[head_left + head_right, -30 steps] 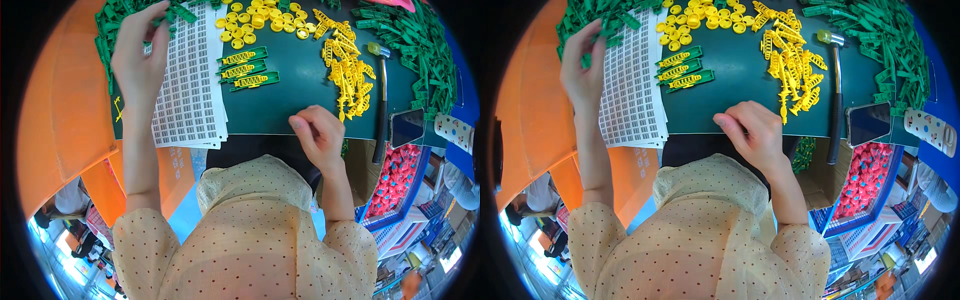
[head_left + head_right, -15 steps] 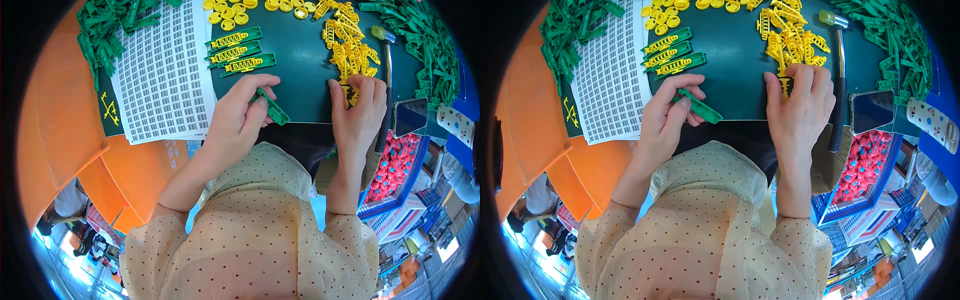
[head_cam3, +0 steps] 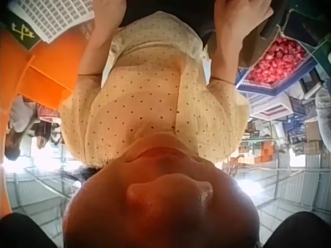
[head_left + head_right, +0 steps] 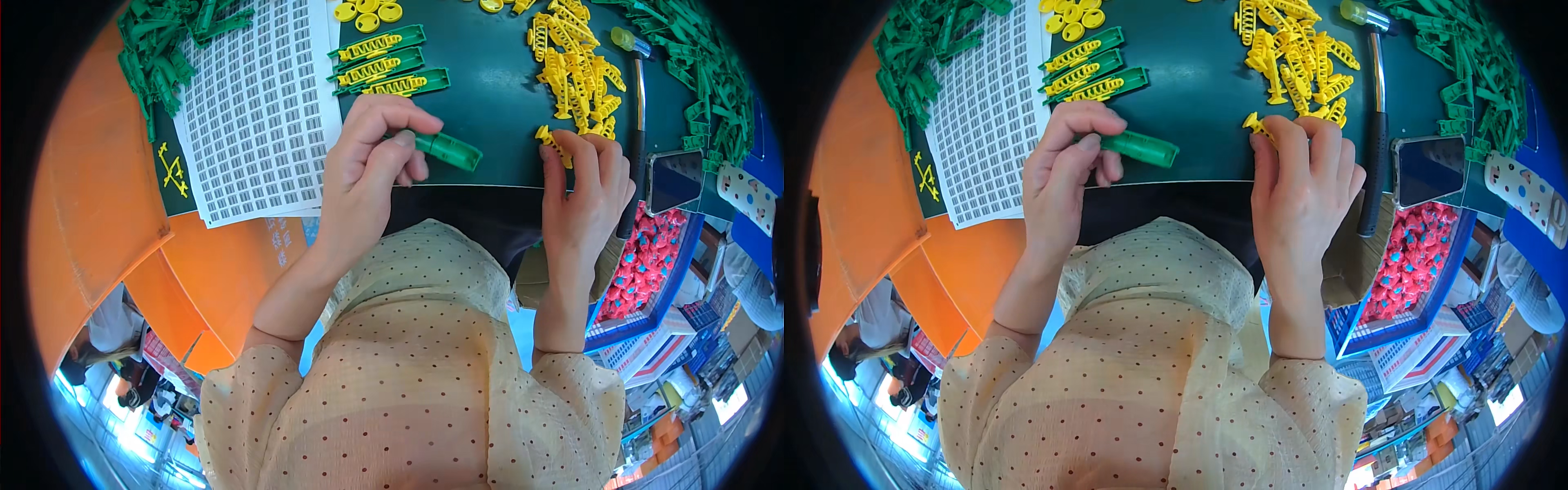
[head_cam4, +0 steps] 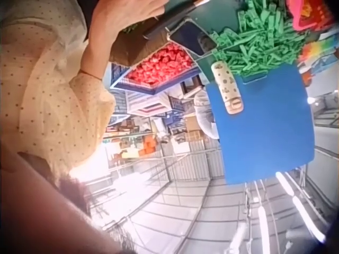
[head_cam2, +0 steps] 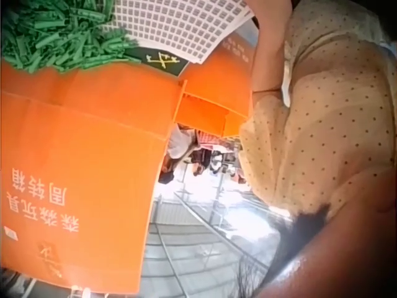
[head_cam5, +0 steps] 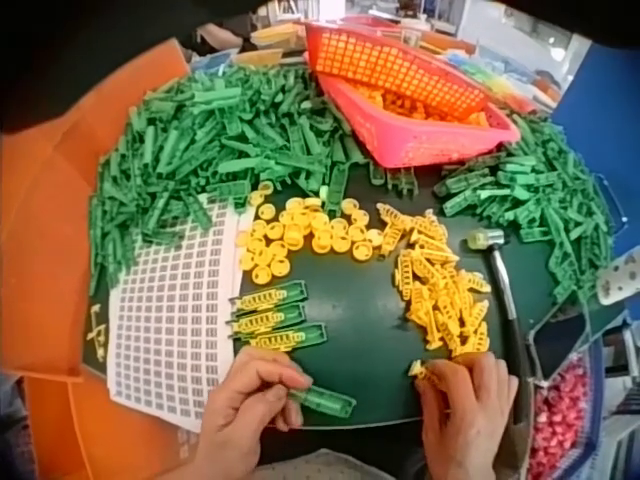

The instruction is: Assemble yellow plastic components into green plastic bases at a workbench.

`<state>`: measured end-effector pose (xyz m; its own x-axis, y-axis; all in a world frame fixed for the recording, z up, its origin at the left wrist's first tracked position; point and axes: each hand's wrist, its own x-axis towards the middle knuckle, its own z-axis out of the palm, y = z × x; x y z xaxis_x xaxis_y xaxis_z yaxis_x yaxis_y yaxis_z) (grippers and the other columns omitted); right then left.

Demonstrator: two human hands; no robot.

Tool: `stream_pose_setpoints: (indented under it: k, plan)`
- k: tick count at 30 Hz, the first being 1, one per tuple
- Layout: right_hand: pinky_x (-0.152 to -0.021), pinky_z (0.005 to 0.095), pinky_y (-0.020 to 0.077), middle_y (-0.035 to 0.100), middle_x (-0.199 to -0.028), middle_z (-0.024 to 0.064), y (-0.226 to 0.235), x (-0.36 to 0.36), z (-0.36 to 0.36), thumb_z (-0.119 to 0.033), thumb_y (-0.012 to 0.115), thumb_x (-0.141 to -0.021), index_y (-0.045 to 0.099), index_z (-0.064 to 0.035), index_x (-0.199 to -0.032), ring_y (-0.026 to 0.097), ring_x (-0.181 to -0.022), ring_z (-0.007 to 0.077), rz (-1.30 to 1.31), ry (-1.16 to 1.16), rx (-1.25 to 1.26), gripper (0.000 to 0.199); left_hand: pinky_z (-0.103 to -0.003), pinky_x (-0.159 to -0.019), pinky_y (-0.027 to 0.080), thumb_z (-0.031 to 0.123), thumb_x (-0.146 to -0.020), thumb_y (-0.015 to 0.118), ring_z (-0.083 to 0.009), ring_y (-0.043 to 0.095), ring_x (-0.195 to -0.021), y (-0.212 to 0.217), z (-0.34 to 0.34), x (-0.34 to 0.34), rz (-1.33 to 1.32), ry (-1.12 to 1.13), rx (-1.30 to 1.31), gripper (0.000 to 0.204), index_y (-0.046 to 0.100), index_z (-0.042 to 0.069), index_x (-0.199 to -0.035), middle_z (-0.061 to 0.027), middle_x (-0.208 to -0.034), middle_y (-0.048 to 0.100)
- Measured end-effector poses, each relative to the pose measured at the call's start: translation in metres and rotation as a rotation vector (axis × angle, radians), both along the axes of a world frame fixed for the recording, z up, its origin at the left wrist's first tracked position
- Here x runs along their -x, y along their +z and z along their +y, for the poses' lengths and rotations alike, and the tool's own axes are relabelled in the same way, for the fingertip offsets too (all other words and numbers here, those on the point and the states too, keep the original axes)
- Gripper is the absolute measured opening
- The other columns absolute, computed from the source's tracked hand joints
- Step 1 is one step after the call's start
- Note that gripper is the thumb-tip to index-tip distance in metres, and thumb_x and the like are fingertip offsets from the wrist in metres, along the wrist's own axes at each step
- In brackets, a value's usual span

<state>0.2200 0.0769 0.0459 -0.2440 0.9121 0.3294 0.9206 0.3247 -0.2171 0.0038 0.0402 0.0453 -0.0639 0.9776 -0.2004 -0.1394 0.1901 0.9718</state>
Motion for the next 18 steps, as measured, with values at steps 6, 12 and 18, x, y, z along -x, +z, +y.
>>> stream_pose_setpoints:
  k: [6,12,18]
  plan:
    - [-0.075,0.0308,0.0444,0.066,-0.101,0.0045,-0.004,0.003,0.001,0.001,0.075,-0.079,0.063,-0.0083,-0.095,0.061,-0.084,0.0163,0.304,0.167,0.117,0.021,-0.025,-0.059,0.050,-0.002,-0.088,0.061,-0.0134,0.059,-0.066,-0.001,-0.007,-0.003,0.558,-0.073,-0.264,0.041,0.058,0.009,-0.127,-0.0081,-0.124,0.050]
    - [-0.077,0.0228,0.0484,0.069,-0.103,0.0105,0.000,0.013,-0.001,0.004,0.072,-0.085,0.060,-0.0034,-0.102,0.062,-0.086,0.0113,0.874,0.215,0.392,0.022,-0.024,-0.051,0.045,0.001,-0.081,0.074,-0.0108,0.056,-0.063,0.000,-0.014,0.009,0.900,-0.032,-0.377,0.042,0.064,0.010,-0.121,-0.0077,-0.124,0.057]
    - [-0.078,0.0232,0.0512,0.064,-0.106,0.0096,-0.003,0.025,-0.001,0.000,0.069,-0.090,0.057,0.0011,-0.119,0.062,-0.089,0.0124,1.132,0.161,0.431,0.032,-0.020,-0.051,0.040,-0.001,-0.078,0.078,-0.0065,0.050,-0.062,-0.003,-0.012,0.018,0.903,-0.025,-0.402,0.031,0.070,0.007,-0.107,-0.0053,-0.106,0.065]
